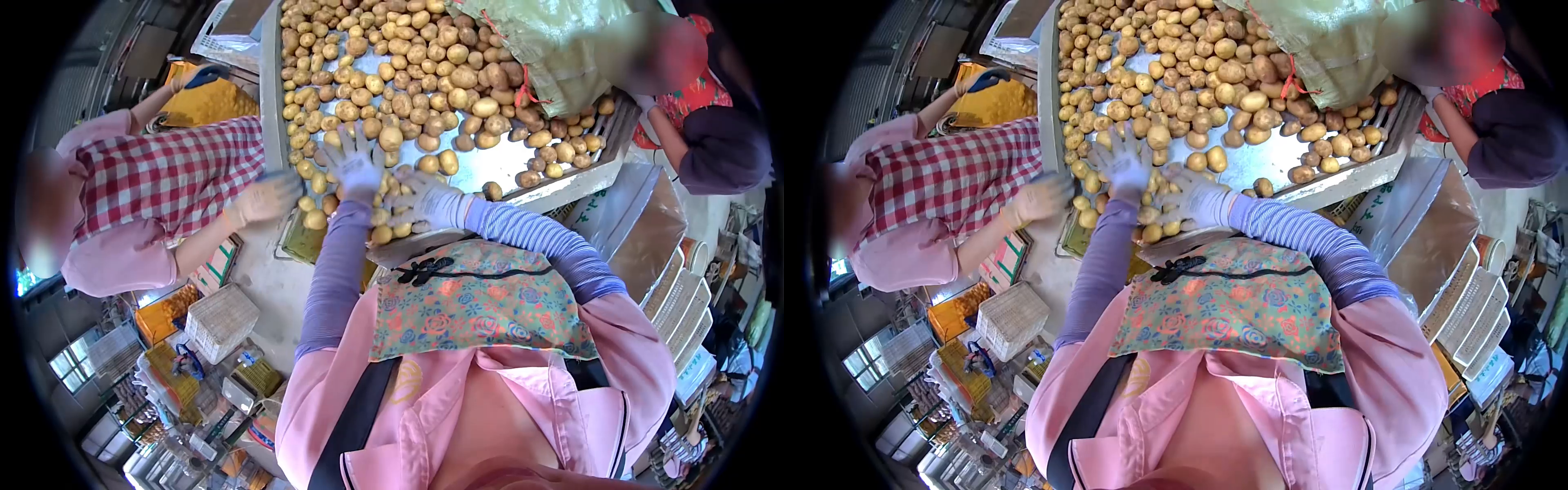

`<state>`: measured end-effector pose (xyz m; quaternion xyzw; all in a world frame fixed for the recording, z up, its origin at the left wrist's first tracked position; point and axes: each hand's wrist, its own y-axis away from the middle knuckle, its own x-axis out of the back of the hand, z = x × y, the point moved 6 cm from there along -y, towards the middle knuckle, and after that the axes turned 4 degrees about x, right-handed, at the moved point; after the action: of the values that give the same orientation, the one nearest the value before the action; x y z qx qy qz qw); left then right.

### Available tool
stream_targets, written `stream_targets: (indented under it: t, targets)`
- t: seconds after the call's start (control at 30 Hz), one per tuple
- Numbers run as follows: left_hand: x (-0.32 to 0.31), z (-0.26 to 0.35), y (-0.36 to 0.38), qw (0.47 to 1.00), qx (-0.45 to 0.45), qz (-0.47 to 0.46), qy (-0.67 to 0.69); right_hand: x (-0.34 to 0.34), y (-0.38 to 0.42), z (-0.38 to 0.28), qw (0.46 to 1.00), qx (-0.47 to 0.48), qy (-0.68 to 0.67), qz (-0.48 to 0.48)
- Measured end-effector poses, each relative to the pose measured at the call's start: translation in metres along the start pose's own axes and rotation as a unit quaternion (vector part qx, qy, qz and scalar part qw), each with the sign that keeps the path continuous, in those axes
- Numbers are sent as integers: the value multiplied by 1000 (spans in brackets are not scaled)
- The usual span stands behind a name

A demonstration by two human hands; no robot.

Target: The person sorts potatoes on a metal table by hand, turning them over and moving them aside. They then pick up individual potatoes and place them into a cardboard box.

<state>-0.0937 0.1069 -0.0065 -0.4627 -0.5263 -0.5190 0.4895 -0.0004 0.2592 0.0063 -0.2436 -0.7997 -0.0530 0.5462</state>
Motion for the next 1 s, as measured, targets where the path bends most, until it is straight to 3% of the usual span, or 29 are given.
stream_targets:
  t: [0.07, 0.1, 0.17, 0.2, 0.23, 0.27, 0.3, 0.4, 0.43, 0.47, 0.53, 0.6, 0.63, 0.67, 0.73, 0.83, 1.0]
  targets:
    - [-25, 18, -4, 975, -44, 200, 81, 1, 2, -11, 983, 155, -71, 73]
    - [-19, 38, 7, 979, -83, 163, 92, 7, 9, 2, 971, 139, -170, 100]
    - [1, 54, 44, 976, -190, 85, 64, 47, 29, 38, 987, 3, -162, 13]
    - [9, 45, 62, 976, -190, 86, 65, 113, -4, 36, 919, -256, 57, -294]
    - [18, 40, 82, 960, -246, 65, 122, 120, 29, 69, 994, -104, 23, 2]
    - [25, 33, 97, 936, -301, 43, 177, 145, 48, 89, 971, -155, 101, 150]
    - [31, 21, 106, 934, -307, 43, 176, 151, 52, 106, 935, -245, 214, 140]
    - [32, -18, 98, 958, -270, 16, 98, 135, 30, 127, 903, -386, 191, -9]
    - [29, -32, 87, 966, -227, 52, 116, 114, 21, 136, 903, -395, 168, 13]
    - [27, -37, 77, 970, -182, 87, 135, 109, 15, 128, 908, -376, 179, 45]
    - [17, -21, 54, 979, -149, 45, 128, 86, 3, 110, 942, -289, 142, 96]
    - [-11, 5, 39, 969, -85, 75, 217, 56, 8, 83, 970, -186, 136, 79]
    - [3, 27, 44, 982, -86, 84, 148, 59, 23, 63, 970, -141, 126, 150]
    - [14, 34, 49, 981, -88, 83, 150, 62, 35, 55, 970, -142, 127, 148]
    - [25, 52, 65, 976, -178, 89, 89, 73, 62, 54, 979, -155, 96, 88]
    - [17, 6, 95, 962, -235, 52, 128, 93, 107, 57, 973, -189, 136, -12]
    - [31, -39, 131, 963, -265, 31, 43, 68, 112, 53, 988, -143, 52, -17]
